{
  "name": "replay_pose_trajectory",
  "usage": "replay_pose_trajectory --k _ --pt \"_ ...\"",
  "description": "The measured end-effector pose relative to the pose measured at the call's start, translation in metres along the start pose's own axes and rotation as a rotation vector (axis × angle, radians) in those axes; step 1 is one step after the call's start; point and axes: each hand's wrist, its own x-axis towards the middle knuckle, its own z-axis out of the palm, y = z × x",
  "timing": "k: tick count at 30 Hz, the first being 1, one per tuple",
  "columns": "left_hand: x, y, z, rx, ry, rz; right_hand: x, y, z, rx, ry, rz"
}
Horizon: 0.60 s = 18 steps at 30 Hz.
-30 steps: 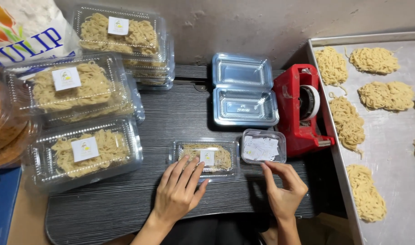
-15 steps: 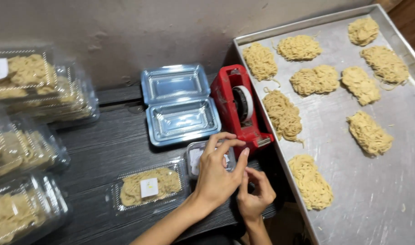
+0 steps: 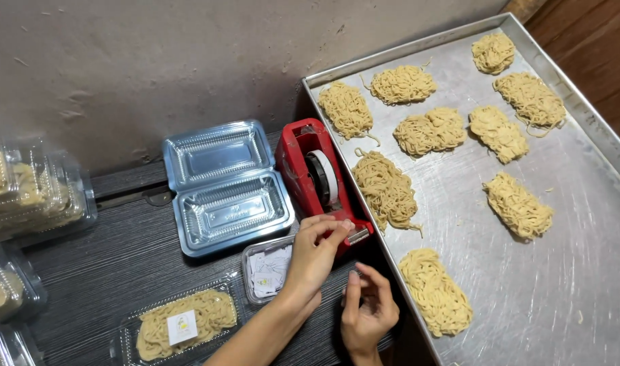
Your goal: The person packs dried noodles into clear plastic containers, places a label on top, and seals them with tape. They repeat this process for multiple containers, stacking the finished packages on the left side of the workspace.
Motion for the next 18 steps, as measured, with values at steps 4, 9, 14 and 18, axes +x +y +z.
replay_pose_trajectory --k 4,9,14,18 --pt "-0.002 0.005 0.002 -0.076 0.013 -0.078 0.015 -0.023 0.012 -0.096 0.021 -0.004" --pt "0.0 0.003 0.001 -0.094 0.024 -0.035 0.028 -0.036 0.024 -0.009 0.044 0.17" --pt "0.004 -0.002 0.001 -0.134 0.022 -0.02 0.031 -0.034 0.031 0.041 0.068 0.237" --pt "-0.001 0.002 -0.002 -0.055 -0.018 -0.027 0.026 -0.027 0.035 0.18 0.142 0.342"
